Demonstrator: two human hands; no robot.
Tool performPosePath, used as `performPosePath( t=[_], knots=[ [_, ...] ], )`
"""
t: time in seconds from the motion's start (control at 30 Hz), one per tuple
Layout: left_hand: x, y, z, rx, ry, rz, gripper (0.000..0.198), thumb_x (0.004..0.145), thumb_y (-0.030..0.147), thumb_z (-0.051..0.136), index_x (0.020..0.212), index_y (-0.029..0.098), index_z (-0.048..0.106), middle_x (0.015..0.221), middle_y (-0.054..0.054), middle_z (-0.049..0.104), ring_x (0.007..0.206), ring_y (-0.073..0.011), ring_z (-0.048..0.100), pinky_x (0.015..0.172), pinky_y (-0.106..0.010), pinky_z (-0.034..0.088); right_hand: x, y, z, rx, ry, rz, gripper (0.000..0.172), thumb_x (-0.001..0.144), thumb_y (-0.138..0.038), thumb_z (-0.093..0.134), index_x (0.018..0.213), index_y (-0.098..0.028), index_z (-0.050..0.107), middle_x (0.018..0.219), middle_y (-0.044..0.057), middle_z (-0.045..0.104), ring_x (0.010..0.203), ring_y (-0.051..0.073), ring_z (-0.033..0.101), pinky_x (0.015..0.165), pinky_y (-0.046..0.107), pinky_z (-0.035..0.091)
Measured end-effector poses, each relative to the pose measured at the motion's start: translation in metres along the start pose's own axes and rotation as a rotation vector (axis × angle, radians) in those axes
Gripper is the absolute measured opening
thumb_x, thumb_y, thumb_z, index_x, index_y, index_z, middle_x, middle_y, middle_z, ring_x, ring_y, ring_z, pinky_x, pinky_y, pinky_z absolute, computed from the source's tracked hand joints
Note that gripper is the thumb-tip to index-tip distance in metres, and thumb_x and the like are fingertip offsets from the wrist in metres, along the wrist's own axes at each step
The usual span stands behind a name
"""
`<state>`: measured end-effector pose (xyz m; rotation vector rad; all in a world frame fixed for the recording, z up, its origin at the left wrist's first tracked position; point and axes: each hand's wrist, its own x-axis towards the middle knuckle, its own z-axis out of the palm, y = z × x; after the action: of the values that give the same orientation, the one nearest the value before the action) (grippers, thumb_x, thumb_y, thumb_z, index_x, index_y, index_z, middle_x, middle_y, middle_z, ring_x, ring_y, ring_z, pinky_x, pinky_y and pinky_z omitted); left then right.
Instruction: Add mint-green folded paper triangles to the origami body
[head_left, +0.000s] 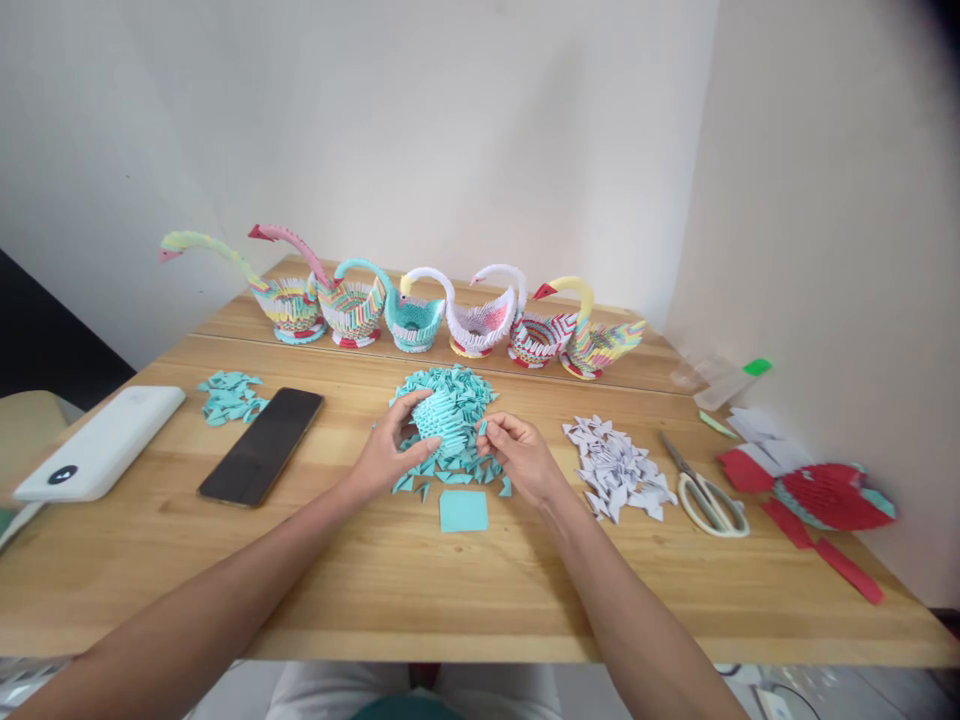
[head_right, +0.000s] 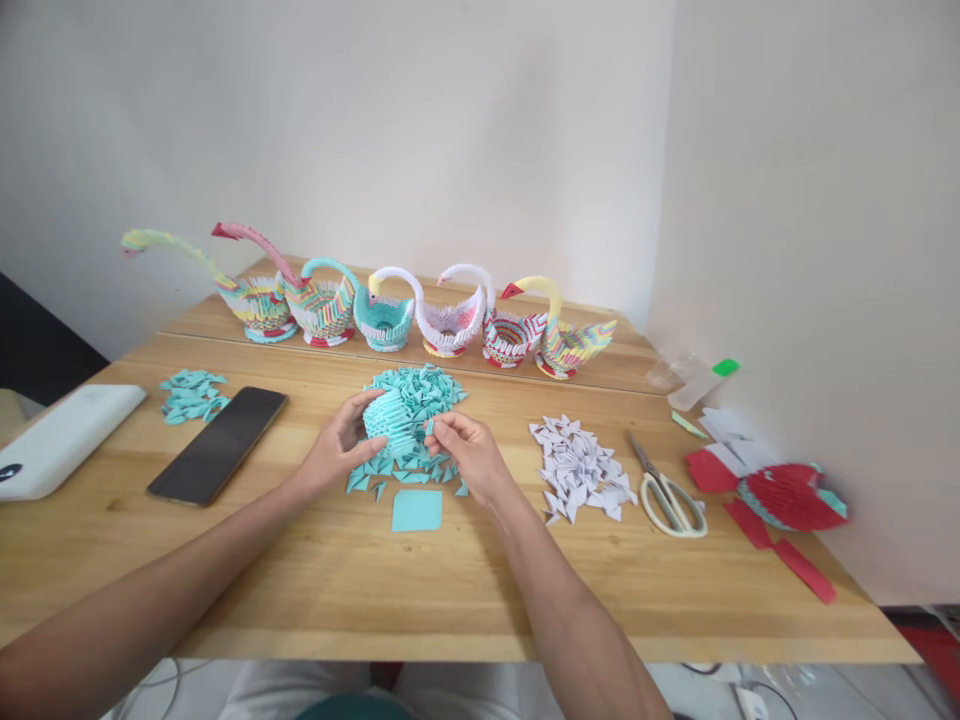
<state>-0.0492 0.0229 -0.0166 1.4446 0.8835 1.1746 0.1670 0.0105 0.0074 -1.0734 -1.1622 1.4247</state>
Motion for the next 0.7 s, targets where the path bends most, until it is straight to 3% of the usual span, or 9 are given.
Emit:
performPosePath(
  t=[0.23, 0.7],
  knots=[
    [0.0006, 0.0005, -0.0005, 0.019, 0.007, 0.000, 0.065, 0.078, 0.045, 0.074, 0.134, 0.024, 0.049, 0.139, -0.012, 0.052, 0.121, -0.0264, 0.053, 0.098, -0.037, 0.047, -0.0005, -0.0005, 0.0015, -0.045, -0.002, -0.030, 0.040, 0.064, -0.055, 0.083, 0.083, -0.021, 0.073, 0.070, 0.000, 0.068, 0.063, 0.013, 0.060, 0.063, 0.027, 0.047],
    [-0.0002, -0.0036, -0.0024, 0.027, -0.012, 0.013, 0.064, 0.079, 0.042, 0.074, 0.136, 0.025, 0.049, 0.139, -0.011, 0.052, 0.120, -0.0259, 0.055, 0.100, -0.038, 0.046, 0.0005, 0.0004, 0.0015, -0.027, 0.027, -0.036, 0.035, 0.062, -0.050, 0.085, 0.081, -0.021, 0.077, 0.069, 0.000, 0.069, 0.060, 0.012, 0.061, 0.059, 0.025, 0.047]
  ],
)
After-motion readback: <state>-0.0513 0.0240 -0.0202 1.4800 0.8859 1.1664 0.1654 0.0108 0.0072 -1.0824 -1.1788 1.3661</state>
